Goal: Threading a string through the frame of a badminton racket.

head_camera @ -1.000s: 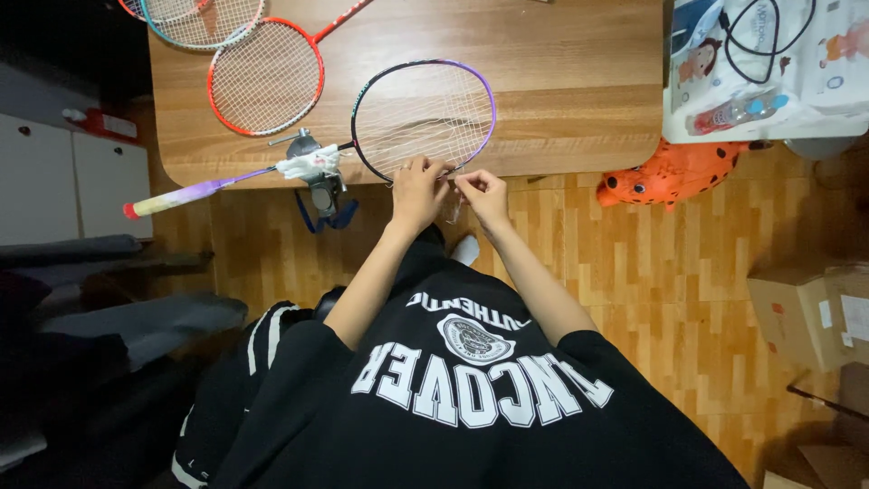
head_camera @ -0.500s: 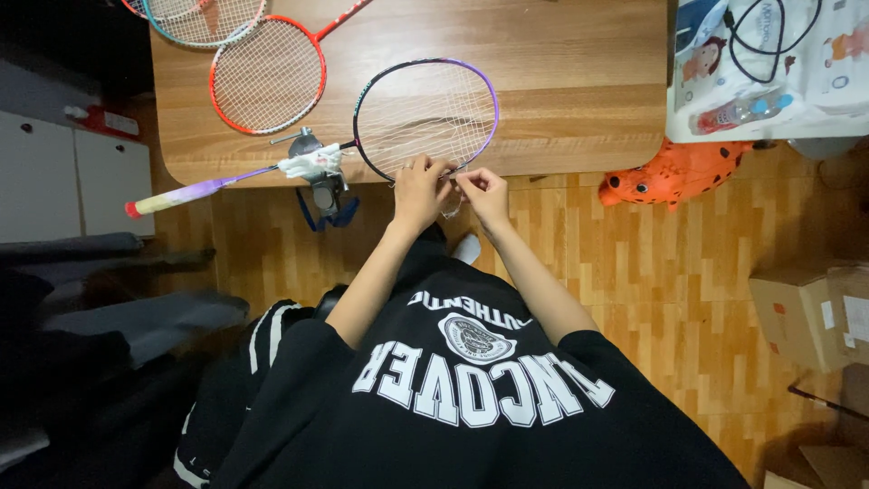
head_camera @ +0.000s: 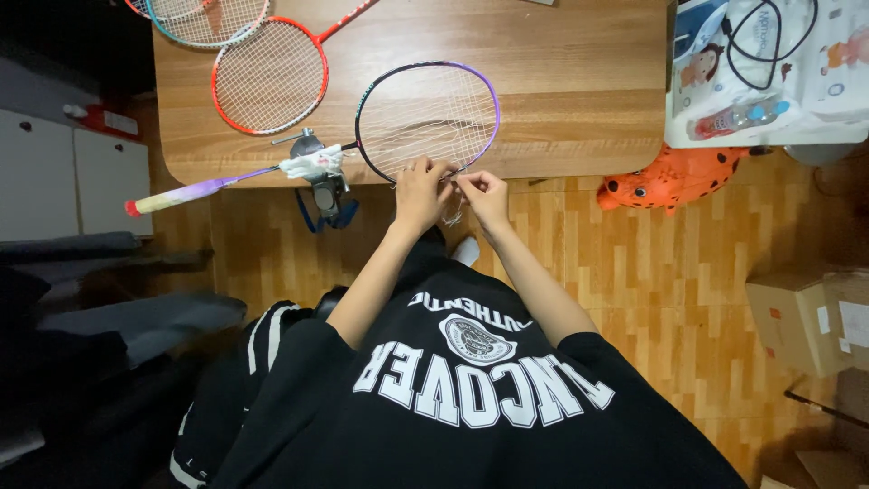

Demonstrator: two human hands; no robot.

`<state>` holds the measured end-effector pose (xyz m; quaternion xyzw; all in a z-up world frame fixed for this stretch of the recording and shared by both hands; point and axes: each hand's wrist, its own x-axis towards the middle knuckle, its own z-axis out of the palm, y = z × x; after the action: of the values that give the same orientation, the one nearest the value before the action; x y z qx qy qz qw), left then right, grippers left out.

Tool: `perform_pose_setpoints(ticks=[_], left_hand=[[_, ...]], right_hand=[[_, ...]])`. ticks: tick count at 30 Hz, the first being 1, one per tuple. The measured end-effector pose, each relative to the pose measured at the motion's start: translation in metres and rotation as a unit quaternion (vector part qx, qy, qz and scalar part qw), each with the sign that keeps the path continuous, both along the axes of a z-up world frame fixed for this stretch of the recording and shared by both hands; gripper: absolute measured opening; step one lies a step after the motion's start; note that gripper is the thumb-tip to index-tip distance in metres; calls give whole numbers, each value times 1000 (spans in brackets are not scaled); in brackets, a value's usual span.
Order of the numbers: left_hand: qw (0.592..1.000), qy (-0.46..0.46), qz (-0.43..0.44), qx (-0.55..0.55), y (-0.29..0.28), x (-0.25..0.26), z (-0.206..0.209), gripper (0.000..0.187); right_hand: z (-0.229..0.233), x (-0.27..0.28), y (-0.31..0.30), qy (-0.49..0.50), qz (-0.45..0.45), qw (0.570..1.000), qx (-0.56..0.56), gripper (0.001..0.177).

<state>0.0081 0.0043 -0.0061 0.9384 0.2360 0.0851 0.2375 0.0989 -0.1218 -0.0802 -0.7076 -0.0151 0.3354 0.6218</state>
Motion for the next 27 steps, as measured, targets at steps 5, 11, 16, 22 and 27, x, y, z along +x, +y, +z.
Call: perform_pose_setpoints(ticks=[5,11,16,22,27], left_hand=[[1000,-2,-7,-3,1,-2,2,28],[1000,-13,0,-5,1,-2,-6,27],[1000,-11,3,-2,1,-1,-8,26],[1000,-13,2,-4,2,-1,-5,25],[995,6,12,-96,8,-2,-10,21]], right_hand=[[4,0,2,-17,2,1000,-2,10],[-3,-1,1,-12,5,1000,-2,10],[-2,0,0,-36,2,999,7,8],[5,2,1,-36,2,999,17,9],[-12,1,0,-25,-3,999,24,7]])
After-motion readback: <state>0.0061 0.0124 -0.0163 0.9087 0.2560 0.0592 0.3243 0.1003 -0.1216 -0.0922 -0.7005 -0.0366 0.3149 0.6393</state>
